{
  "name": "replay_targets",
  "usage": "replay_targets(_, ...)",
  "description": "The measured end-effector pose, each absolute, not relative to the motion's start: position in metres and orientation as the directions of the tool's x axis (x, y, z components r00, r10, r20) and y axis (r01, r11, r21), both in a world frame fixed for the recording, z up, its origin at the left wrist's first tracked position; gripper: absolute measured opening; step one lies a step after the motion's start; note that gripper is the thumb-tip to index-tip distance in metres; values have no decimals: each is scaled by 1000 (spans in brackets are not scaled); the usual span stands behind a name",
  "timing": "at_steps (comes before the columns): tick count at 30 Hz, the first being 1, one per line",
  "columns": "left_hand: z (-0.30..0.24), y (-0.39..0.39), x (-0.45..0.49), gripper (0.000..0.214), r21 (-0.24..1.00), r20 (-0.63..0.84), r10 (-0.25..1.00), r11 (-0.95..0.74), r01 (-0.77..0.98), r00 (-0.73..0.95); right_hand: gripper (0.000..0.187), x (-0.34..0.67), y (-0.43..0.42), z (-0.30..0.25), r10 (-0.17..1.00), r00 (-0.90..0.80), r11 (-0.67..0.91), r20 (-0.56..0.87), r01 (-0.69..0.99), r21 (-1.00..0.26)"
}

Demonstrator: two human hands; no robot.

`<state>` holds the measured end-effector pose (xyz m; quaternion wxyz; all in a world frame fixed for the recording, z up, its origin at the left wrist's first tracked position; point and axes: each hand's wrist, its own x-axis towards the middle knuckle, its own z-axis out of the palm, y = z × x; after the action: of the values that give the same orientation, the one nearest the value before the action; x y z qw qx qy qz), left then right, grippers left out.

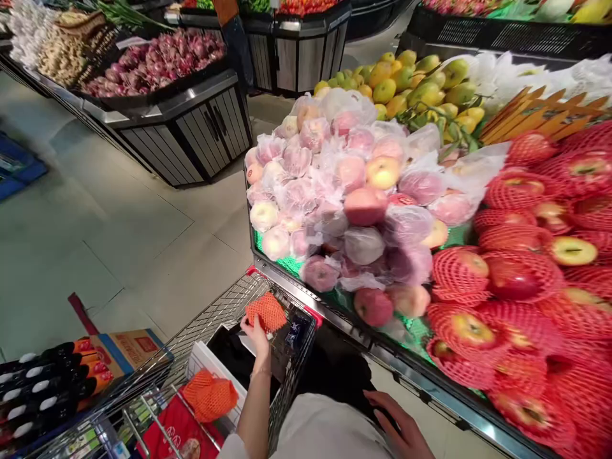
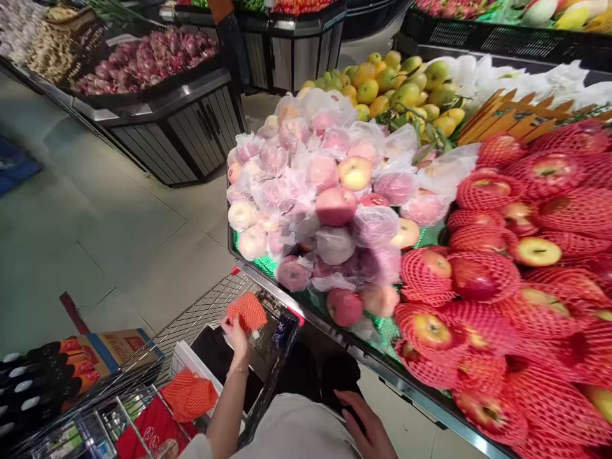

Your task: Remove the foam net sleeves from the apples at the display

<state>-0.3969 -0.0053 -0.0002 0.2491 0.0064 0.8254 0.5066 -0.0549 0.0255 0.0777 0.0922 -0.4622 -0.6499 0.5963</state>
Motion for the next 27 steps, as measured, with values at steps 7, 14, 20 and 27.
replay_targets(7,92,1,-252,47,967,-221,466,221,-129,-856,28,-45,53,128,717,-688,121,-108,275,-954)
replay_targets(14,177,84,-136,30,993,115,966,-111,30,-231,33,58,90,156,935,-290,285,205,268,-920)
replay_targets(20,210,138,-71,22,814,295,955,-249,525,-5,40,113,125,172,974,204,103,99,-8,-995)
replay_targets(27,222,162,-36,12,650,333,927,-360,669,175,26,154,156,186,997,-5,73,73,84,-994)
